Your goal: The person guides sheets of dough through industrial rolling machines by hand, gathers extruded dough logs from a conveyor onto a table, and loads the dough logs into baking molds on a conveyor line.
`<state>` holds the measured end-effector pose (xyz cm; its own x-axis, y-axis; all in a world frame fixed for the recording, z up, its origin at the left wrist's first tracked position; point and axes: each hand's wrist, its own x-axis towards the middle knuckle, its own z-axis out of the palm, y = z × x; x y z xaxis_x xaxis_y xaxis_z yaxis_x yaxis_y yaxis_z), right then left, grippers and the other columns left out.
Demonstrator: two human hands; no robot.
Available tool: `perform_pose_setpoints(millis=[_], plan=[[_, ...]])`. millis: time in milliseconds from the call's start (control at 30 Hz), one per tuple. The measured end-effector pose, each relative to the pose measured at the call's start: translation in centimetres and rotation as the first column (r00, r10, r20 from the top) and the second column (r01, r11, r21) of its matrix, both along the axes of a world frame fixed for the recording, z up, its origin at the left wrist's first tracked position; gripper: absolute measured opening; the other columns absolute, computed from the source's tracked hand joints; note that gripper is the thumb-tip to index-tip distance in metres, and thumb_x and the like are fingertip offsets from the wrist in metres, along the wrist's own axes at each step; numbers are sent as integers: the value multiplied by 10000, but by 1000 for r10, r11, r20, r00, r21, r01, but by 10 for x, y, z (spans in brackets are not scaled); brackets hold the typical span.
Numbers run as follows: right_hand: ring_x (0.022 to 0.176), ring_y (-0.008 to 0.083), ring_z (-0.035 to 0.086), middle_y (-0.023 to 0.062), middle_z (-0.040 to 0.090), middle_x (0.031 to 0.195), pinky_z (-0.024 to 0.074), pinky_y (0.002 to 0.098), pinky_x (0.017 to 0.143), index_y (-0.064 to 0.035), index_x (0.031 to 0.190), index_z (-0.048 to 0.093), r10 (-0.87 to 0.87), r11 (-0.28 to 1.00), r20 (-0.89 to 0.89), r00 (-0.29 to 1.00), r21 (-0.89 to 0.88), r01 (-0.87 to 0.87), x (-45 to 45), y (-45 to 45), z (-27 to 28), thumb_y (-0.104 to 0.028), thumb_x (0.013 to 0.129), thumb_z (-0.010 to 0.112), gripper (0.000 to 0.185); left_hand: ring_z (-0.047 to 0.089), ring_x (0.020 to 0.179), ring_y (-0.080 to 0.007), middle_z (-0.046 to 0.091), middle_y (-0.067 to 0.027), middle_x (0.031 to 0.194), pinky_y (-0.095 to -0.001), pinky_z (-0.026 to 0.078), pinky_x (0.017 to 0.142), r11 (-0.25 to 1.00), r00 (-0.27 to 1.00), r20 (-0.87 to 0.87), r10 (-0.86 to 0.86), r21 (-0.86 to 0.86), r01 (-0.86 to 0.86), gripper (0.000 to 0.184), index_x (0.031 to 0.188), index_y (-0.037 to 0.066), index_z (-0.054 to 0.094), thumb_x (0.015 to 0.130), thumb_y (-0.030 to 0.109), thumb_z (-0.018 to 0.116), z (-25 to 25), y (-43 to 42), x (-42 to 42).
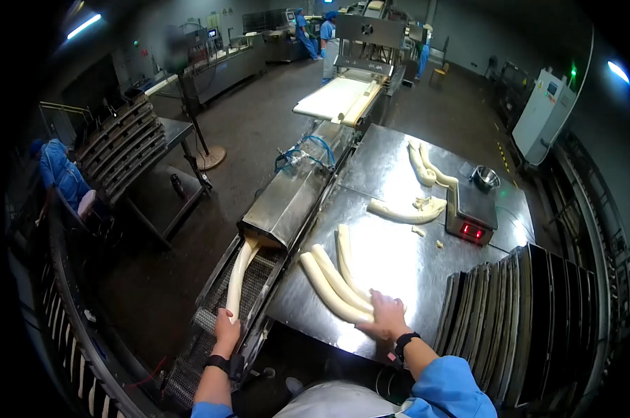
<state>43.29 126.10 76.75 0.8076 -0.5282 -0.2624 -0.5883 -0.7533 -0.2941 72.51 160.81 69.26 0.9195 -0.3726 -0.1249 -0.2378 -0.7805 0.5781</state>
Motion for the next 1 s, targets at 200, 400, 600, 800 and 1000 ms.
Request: perform_pose_setpoints(millis=[200, 400, 600, 800, 1000], plan=[[1189, 376, 407, 253, 437, 1285, 288, 517, 971, 53, 1400, 280, -279, 943, -6, 960, -192, 272, -8, 9, -33, -652, 664, 674, 1092, 526, 1007, -407, 568, -211, 1044, -482, 426, 854, 982, 981, 57, 187, -13, -187, 467, 1088, 54, 433, 729, 125, 724, 21, 14, -21], [1305, 463, 287, 285, 324, 1393, 220, 643, 1030, -27, 1400, 276, -189, 962, 147, 971, -172, 213, -20, 23, -32, -288, 690, 764, 900, 597, 918, -340, 601, -171, 1034, -417, 480, 794, 923, 937, -289, 198, -267, -278, 562, 1218, 0, 431, 744, 136, 700, -39, 35, -2], [1297, 418, 334, 268, 325, 1398, 297, 416, 1089, -9, 1393, 324, 86, 939, 596, 799, 219, -264, 47, 91, -14, -140, 711, 761, 820, 565, 651, -98, 577, -40, 787, -246, 468, 563, 790, 582, -682, -443, -604, -106, 292, 1074, 0, 530, 808, 78, 621, 131, -74, -78], [1206, 432, 402, 260, 405, 1303, 356, 440, 1019, 14, 1362, 309, -131, 971, 785, 605, 224, -80, 78, 113, 0, -178, 728, 776, 811, 573, 635, -117, 600, -90, 798, -220, 488, 541, 559, 198, -730, -654, -643, -524, 382, 1111, -65, 519, 870, 220, 601, 175, -89, -64], [1015, 434, 472, 244, 469, 1051, 414, 454, 852, 14, 1103, 422, -91, 965, 571, 816, 253, -69, 39, 69, -43, -120, 719, 683, 484, 552, 637, -121, 577, -94, 819, -232, 490, 551, 593, 236, -765, -599, -622, -511, 432, 1185, -54, 476, 868, 219, 583, 160, -105, -56]])
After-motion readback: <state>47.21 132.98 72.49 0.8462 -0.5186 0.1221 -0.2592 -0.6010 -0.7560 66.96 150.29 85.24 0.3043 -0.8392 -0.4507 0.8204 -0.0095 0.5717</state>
